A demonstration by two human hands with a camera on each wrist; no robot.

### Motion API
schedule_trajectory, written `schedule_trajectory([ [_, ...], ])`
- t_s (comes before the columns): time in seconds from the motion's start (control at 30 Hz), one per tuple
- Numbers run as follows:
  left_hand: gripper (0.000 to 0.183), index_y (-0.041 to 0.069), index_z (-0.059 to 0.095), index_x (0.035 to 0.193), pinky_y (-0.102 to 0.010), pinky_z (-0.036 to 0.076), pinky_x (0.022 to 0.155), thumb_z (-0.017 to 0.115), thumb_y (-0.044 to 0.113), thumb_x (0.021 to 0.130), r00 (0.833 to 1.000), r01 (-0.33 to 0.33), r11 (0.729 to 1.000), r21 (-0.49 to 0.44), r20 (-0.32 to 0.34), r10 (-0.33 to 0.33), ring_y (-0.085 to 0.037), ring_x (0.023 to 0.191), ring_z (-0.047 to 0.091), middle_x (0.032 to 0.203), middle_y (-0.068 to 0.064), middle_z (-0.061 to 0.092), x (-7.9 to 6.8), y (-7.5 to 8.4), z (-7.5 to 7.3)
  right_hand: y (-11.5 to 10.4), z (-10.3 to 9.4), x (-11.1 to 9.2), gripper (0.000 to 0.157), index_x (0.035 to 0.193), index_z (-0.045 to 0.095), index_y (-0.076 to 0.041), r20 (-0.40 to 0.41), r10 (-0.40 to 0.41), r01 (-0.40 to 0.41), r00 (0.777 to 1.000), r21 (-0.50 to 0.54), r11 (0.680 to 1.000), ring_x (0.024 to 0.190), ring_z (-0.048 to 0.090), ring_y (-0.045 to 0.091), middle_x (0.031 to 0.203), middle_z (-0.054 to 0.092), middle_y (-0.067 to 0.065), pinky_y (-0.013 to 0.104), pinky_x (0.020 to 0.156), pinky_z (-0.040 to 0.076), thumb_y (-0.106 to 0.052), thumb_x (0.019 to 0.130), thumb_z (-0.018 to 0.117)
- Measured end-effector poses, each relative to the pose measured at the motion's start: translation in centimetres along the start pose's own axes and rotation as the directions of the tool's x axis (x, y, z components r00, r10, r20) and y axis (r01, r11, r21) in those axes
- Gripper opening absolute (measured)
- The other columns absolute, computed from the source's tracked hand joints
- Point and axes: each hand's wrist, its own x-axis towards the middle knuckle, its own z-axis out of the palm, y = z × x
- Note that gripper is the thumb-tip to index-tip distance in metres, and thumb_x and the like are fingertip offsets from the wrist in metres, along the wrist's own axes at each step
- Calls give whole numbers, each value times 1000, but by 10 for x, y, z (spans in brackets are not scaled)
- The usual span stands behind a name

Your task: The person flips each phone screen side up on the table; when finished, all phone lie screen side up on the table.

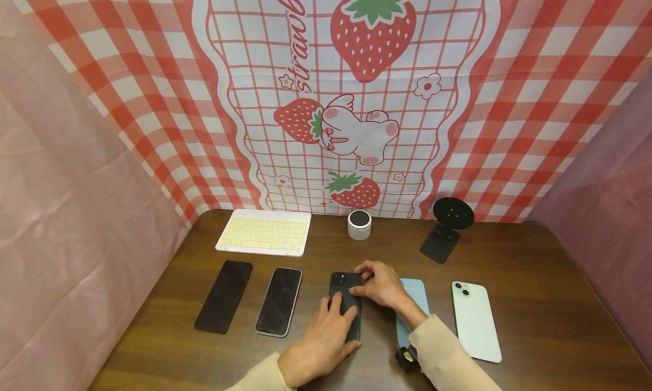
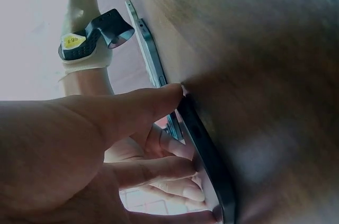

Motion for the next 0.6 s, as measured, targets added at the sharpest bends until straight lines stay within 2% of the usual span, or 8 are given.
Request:
schedule_trajectory([
  [0.3,62,17,68,132,-38,58,91,85,50,82,1000,22,999,-45,-16,-23,-38,113,57,143,-24,58,1,-1,2,-2,1,-3,43,111,75,-5,-16,-1,1,1000,5,1000,77,69,12,97,71,9,29,70,53,-20,75,93],
  [0.6,66,16,66,138,-36,58,91,83,51,85,1000,23,999,-23,-21,-23,-37,113,56,143,-23,58,0,0,2,-1,1,-4,44,113,76,-4,-21,4,-3,1000,14,1000,79,72,14,98,72,10,30,70,55,-19,75,93],
])
